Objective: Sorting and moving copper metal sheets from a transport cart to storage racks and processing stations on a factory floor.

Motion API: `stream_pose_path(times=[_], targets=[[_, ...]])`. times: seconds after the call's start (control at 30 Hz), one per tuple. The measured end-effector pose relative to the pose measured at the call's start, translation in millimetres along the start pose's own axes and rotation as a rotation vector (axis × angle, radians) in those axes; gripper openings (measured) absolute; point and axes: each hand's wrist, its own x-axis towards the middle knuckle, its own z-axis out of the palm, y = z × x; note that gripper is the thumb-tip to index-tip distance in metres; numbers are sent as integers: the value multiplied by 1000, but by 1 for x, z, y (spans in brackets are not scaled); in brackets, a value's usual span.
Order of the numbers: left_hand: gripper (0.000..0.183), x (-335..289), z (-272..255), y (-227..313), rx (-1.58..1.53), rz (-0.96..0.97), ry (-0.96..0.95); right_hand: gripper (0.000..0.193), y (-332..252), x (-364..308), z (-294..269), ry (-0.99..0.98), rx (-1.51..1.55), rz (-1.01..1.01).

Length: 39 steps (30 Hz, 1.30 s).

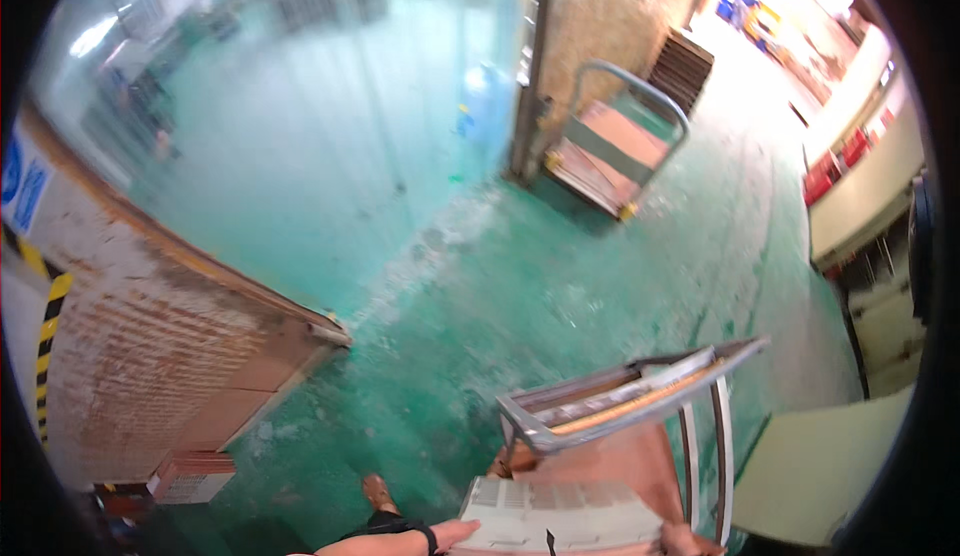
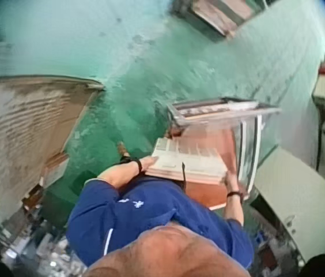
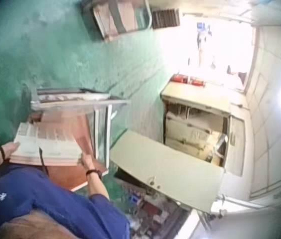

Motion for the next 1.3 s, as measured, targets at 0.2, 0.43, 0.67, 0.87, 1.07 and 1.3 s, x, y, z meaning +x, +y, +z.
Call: stream_pose_path(times=[0.2, 0.43, 0.67, 0.87, 1.07, 1.3], targets=[[48, -65, -127, -99, -34, 140, 155, 30, -138, -66, 121, 3, 613, 194], [58, -132, -266, -265, -228, 174, 182, 36, -266, -88, 241, -218, 156, -145], [67, -117, -346, -439, -528, 284, 345, 28, -468, -142, 371, -277, -196, -163], [57, -141, -372, -557, -967, 496, 299, 25, -626, -216, 514, -269, -1127, -754], [47, -257, -429, -609, -1340, 295, 301, 63, -692, -231, 656, -228, -1816, -1525], [52, -223, -537, -779, -1326, 292, 283, 40, -702, -297, 821, -281, -1857, -1580]])
